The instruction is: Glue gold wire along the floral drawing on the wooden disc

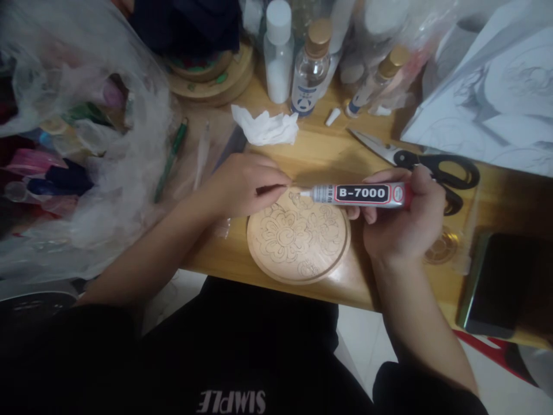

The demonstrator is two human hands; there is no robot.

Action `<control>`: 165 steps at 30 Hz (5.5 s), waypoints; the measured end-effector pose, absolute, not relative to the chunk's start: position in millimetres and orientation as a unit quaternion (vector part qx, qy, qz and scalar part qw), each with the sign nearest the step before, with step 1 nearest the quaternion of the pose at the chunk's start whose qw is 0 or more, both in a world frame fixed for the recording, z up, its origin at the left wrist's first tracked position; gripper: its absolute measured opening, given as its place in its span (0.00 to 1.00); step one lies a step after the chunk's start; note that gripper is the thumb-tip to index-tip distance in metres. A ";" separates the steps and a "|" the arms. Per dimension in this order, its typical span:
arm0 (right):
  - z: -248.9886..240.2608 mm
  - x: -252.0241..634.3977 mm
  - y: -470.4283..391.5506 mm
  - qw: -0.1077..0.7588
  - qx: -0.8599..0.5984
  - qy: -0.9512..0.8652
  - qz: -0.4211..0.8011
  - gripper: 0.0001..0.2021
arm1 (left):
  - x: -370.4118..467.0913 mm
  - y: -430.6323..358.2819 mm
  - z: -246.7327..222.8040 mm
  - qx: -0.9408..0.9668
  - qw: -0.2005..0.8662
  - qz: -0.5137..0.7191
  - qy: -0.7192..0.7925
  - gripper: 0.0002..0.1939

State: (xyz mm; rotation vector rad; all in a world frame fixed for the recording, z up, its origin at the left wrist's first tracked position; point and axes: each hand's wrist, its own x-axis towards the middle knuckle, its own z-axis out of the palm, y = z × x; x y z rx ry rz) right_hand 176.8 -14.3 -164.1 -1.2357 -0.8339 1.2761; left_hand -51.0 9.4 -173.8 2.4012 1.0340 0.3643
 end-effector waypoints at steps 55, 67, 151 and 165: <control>-163.1 170.3 -11.4 0.590 -0.578 -0.312 0.470 0.16 | -51.3 9.5 -173.6 0.889 0.224 0.145 0.372 0.11; -161.7 170.5 -13.2 0.583 -0.589 -0.333 0.450 0.16 | -51.6 9.5 -174.6 0.886 0.231 0.152 0.371 0.12; -163.7 170.7 -14.7 0.580 -0.581 -0.340 0.460 0.15 | -49.3 9.7 -167.2 0.881 0.247 0.092 0.392 0.13; -161.5 166.9 -14.2 0.570 -0.618 -0.310 0.443 0.14 | -50.7 9.4 -169.8 0.882 0.247 0.119 0.384 0.13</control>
